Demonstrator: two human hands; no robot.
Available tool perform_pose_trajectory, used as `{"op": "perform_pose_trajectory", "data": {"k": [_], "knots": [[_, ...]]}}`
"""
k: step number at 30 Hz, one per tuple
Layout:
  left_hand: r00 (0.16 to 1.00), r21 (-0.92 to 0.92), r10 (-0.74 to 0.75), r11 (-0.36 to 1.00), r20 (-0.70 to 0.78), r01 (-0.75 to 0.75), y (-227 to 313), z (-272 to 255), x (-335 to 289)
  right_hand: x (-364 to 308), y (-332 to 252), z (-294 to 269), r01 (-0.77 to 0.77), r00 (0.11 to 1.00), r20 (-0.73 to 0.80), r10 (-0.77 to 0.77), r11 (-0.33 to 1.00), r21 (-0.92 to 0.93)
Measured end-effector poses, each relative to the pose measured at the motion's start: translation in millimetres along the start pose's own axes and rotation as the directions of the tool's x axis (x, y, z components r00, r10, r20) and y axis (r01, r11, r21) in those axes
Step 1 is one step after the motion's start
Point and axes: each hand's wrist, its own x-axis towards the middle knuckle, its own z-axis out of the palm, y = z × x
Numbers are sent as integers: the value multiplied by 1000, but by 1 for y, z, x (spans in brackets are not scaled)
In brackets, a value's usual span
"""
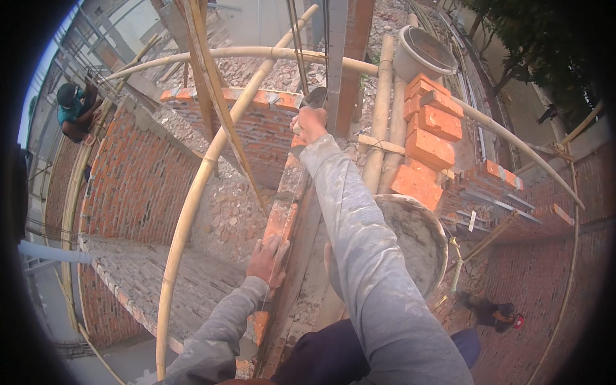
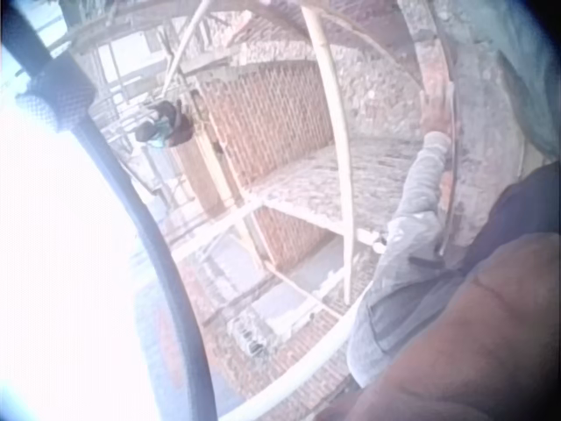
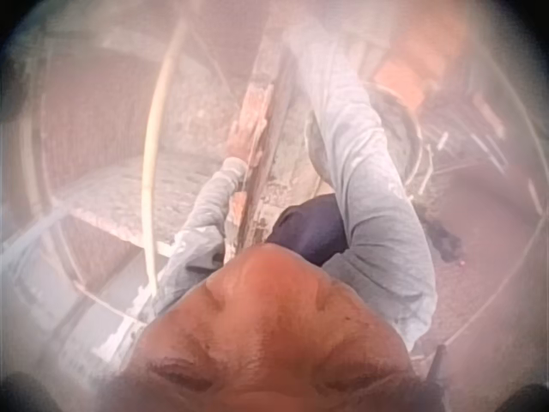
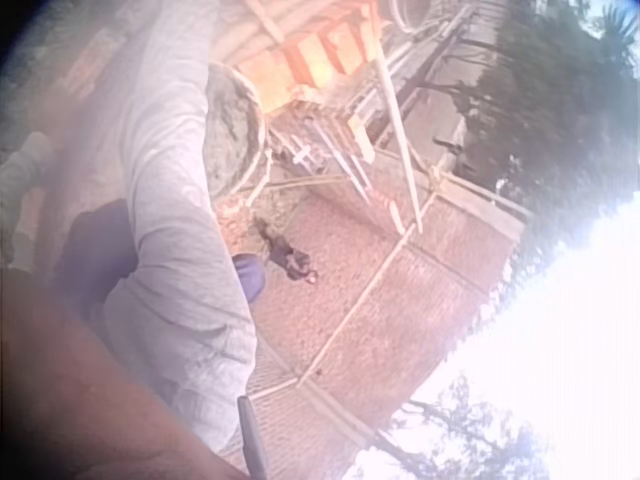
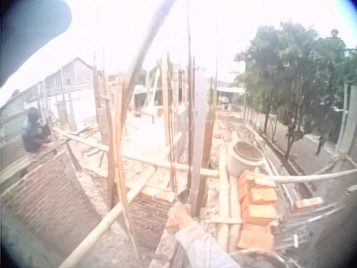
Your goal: The person scoops mortar from a bucket with a trowel and applies it to a brick wall on bamboo scaffolding. They place bricks into the mortar and tap them into position, repeating the process to build the wall.
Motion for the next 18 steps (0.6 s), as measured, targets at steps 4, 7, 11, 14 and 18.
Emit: {"op": "perform_pose_trajectory", "data": {"k": [4,7,11,14,18], "knots": [[1000,-7,-1,1000,-4,1,1,0,0,-11,-4,-1,27,999,35,-26,999,-35],[1000,7,1,1000,-21,-1,2,1,-1,-20,-4,0,21,997,68,-18,999,-41],[1000,12,-3,1000,10,3,0,2,-1,-46,-14,14,12,995,101,7,983,-184],[1000,19,5,1000,19,-6,-2,3,-1,-83,-47,14,72,964,262,38,915,-398],[999,32,-14,999,52,12,0,1,-2,-157,-140,-55,338,843,525,119,641,-689]]}}
